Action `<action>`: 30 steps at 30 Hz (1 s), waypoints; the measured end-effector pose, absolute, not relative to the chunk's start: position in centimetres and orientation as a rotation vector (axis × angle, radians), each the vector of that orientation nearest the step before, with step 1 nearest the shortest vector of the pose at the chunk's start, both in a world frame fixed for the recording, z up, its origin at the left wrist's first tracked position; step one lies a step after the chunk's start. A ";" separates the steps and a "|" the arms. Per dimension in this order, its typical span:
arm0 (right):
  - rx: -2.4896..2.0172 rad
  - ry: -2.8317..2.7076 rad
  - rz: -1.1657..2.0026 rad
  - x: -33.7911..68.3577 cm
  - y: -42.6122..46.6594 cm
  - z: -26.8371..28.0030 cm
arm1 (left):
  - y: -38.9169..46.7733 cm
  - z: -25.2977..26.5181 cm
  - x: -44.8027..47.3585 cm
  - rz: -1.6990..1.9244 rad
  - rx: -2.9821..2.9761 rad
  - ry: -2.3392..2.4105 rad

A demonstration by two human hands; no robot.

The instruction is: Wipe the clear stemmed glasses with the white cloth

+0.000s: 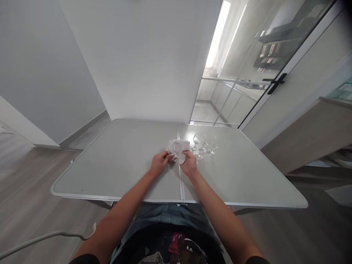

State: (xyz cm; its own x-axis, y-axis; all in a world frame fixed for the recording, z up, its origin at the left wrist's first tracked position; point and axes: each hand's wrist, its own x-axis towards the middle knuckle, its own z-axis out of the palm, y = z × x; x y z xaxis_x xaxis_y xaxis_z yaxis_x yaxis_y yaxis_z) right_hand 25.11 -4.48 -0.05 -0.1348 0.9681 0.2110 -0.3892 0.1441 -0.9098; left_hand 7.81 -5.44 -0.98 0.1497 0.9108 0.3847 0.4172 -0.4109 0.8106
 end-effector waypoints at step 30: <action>-0.845 -2.300 0.047 23.3 -6.0 4.7 | -4.9 -2.4 8.2 1.101 1.938 1.243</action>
